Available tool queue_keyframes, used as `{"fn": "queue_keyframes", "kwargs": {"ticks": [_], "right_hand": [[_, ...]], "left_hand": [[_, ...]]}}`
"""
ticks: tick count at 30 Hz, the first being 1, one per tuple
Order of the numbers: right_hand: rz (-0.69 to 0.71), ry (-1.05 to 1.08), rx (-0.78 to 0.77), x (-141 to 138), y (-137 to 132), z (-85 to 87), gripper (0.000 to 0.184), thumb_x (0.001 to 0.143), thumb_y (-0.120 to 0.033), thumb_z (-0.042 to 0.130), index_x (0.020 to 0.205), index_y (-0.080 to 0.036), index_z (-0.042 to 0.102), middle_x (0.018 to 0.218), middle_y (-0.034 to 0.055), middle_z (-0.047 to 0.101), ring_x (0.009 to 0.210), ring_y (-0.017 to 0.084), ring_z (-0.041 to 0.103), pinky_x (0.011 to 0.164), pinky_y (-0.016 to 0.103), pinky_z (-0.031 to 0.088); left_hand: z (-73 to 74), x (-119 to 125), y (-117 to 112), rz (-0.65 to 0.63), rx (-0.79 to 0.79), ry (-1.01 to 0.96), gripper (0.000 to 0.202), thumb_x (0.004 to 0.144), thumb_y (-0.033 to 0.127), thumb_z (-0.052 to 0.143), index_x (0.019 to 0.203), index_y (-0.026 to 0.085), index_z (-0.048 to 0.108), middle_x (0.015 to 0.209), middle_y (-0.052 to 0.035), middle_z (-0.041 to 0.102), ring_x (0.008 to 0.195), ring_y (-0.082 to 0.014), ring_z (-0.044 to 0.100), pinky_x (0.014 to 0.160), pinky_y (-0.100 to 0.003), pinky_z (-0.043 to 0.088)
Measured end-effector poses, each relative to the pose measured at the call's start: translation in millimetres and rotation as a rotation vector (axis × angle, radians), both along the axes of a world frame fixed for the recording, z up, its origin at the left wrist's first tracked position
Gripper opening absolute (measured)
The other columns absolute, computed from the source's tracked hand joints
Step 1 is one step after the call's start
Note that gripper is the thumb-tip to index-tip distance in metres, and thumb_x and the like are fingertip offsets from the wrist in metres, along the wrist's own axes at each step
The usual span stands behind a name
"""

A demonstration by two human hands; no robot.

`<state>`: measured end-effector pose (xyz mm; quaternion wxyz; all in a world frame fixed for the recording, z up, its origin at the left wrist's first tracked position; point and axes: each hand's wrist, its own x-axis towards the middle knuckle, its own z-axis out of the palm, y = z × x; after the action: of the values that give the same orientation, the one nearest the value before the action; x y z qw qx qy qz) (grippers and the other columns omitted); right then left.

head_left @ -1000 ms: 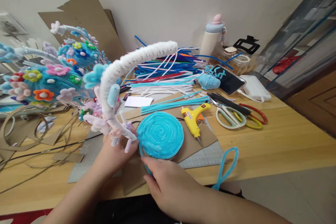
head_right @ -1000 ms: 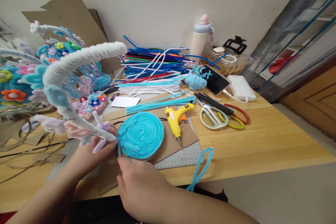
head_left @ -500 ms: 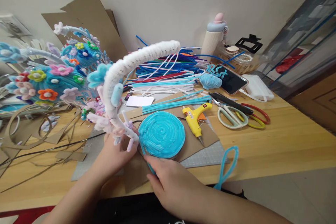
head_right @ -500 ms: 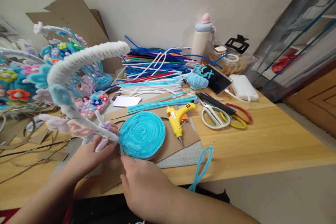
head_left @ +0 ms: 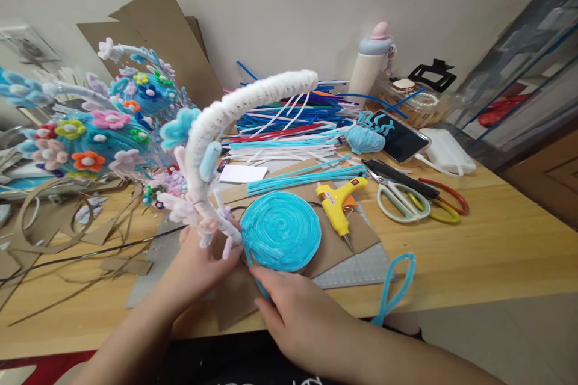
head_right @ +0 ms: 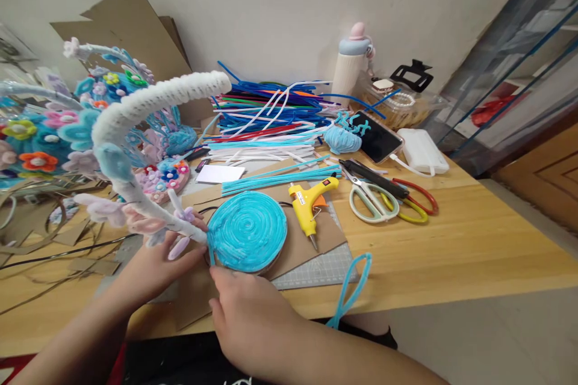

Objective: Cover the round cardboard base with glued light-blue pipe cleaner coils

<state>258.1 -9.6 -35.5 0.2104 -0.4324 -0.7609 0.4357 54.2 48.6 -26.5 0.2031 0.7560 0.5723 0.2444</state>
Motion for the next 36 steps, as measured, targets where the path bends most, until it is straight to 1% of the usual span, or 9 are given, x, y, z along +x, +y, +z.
{"fn": "queue_keyframes", "kwargs": {"ticks": [3,6,10,13,15,19,26,31,36], "right_hand": [[0.001,0.004,-0.01,2,0,1.0,0.044,0.091,-0.019,0.048,0.135,-0.018,0.05,0.127,0.0139,0.064,0.113,0.028,0.062,0.094,0.042,0.049],[0.005,0.024,-0.023,3,0,1.2,0.045,0.091,-0.018,0.048,0.136,-0.018,0.049,0.128,0.0133,0.064,0.115,0.027,0.061,0.096,0.041,0.048],[0.009,0.024,-0.048,3,1,0.6,0.043,0.092,-0.018,0.047,0.134,-0.018,0.052,0.126,0.013,0.065,0.114,0.027,0.061,0.096,0.041,0.048],[-0.009,0.0,-0.058,3,1,-0.1,0.045,0.091,-0.018,0.047,0.136,-0.016,0.051,0.126,0.0146,0.065,0.115,0.028,0.061,0.097,0.044,0.048],[-0.02,-0.012,-0.067,2,0,-0.8,0.045,0.091,-0.018,0.047,0.136,-0.015,0.051,0.126,0.015,0.065,0.115,0.029,0.061,0.097,0.046,0.049],[-0.02,-0.015,-0.06,0,-1,-3.5,0.046,0.091,-0.018,0.047,0.136,-0.014,0.051,0.128,0.0146,0.064,0.115,0.028,0.061,0.098,0.047,0.049],[-0.008,-0.014,-0.043,0,-4,-9.5,0.046,0.092,-0.021,0.046,0.138,-0.015,0.05,0.129,0.0134,0.063,0.116,0.028,0.061,0.099,0.046,0.049],[-0.013,-0.009,-0.044,0,-4,-10.3,0.046,0.092,-0.021,0.046,0.138,-0.015,0.05,0.129,0.0129,0.064,0.114,0.028,0.061,0.098,0.047,0.049],[-0.012,-0.004,-0.039,0,-3,-9.7,0.046,0.092,-0.021,0.045,0.138,-0.015,0.049,0.128,0.0126,0.064,0.113,0.028,0.062,0.097,0.047,0.05]], "left_hand": [[-4.6,-12,-4,-0.007,-0.069,-0.024,0.038,0.078,0.042,0.063,0.114,0.028,0.06,0.119,-0.0055,0.064,0.117,-0.0313,0.055,0.1,-0.048,0.042],[-8.1,-25,-13,0.034,-0.117,-0.079,0.043,0.084,0.047,0.056,0.121,0.024,0.053,0.122,-0.0089,0.062,0.119,-0.0293,0.053,0.101,-0.045,0.041],[-4.6,-33,-26,0.046,-0.201,-0.145,0.031,0.087,0.051,0.051,0.098,0.024,0.06,0.097,-0.0047,0.065,0.096,-0.0239,0.06,0.087,-0.036,0.048],[2.3,-30,-33,-0.012,-0.307,-0.193,0.036,0.09,0.052,0.044,0.075,0.022,0.059,0.075,-0.0003,0.06,0.074,-0.0179,0.058,0.07,-0.028,0.048],[5.6,-26,-38,-0.028,-0.367,-0.229,0.04,0.091,0.052,0.041,0.072,0.022,0.058,0.07,0.0008,0.057,0.068,-0.016,0.055,0.065,-0.026,0.046],[7.3,-20,-44,-0.026,-0.449,-0.301,0.035,0.091,0.051,0.042,0.081,0.022,0.058,0.075,0.0008,0.056,0.073,-0.0155,0.054,0.068,-0.026,0.044],[10.8,-14,-47,-0.034,-0.563,-0.404,0.029,0.087,0.047,0.05,0.083,0.02,0.06,0.077,0.0002,0.058,0.074,-0.0149,0.053,0.069,-0.025,0.043],[8.1,-15,-47,-0.023,-0.571,-0.439,0.022,0.08,0.042,0.061,0.079,0.02,0.059,0.077,0.0012,0.058,0.075,-0.014,0.052,0.07,-0.024,0.041],[3.6,-18,-46,-0.037,-0.542,-0.426,0.025,0.074,0.043,0.067,0.079,0.02,0.058,0.078,0.0013,0.059,0.076,-0.0145,0.053,0.069,-0.024,0.042]]}}
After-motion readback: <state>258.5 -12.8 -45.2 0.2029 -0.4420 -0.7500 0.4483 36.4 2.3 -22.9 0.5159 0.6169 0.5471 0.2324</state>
